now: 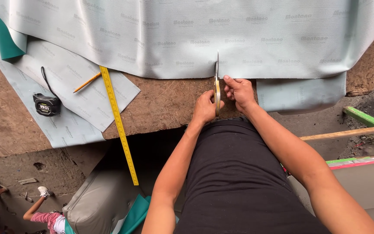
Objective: Cutting vinyl fabric strips with scissors and organizing the pieces on a workbench for furniture reupholstery.
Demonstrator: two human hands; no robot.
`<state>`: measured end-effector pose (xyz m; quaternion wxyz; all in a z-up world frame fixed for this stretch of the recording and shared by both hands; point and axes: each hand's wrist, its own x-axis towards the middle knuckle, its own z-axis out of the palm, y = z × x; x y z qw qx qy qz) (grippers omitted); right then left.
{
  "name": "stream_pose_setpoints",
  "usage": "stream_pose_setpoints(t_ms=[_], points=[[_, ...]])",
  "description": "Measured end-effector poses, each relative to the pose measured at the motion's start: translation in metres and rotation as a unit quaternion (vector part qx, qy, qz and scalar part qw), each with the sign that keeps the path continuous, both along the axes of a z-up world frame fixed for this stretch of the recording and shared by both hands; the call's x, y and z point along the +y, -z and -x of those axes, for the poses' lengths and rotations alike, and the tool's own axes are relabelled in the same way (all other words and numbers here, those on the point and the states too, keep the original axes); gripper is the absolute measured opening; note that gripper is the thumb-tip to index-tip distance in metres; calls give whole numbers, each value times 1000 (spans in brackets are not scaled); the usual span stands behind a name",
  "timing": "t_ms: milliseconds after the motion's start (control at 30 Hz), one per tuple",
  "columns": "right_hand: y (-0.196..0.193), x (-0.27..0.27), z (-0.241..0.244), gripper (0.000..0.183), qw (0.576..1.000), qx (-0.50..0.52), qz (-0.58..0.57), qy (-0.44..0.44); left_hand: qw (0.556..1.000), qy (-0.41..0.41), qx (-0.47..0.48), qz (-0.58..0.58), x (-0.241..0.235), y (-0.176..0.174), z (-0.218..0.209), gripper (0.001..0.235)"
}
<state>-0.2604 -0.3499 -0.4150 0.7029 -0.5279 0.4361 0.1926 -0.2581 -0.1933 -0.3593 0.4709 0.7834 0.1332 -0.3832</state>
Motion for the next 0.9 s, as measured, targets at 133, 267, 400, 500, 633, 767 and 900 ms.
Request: stream_pose_setpoints(t_ms=[133, 267, 400, 500, 633, 767, 900], points=[[2, -1, 0, 42, 1000, -1, -6, 1, 1000, 5, -15, -1, 0, 2, 1, 29], [2, -2, 1, 41, 1000, -2, -11, 3, 1000, 1, -23, 2, -2, 5, 4, 26], [9, -3, 3, 40, 1000, -2, -15, 0, 1000, -3, -29, -3, -1, 18, 12, 25], [9, -5, 3, 39, 1000, 1, -17, -8, 1000, -2, -21, -5, 0, 20, 13, 28], [-27, -15, -2, 32, 998, 9, -14, -67, 1000, 19, 18, -7, 30, -15, 11, 44], [-43, -35, 9, 21, 943, -79, 174, -272, 971, 171, -52, -157, 74, -18, 33, 52], [-42, -55, -6, 27, 808, -260, 417, -324, 946, 205, -120, -219, 95, -14, 58, 51]])
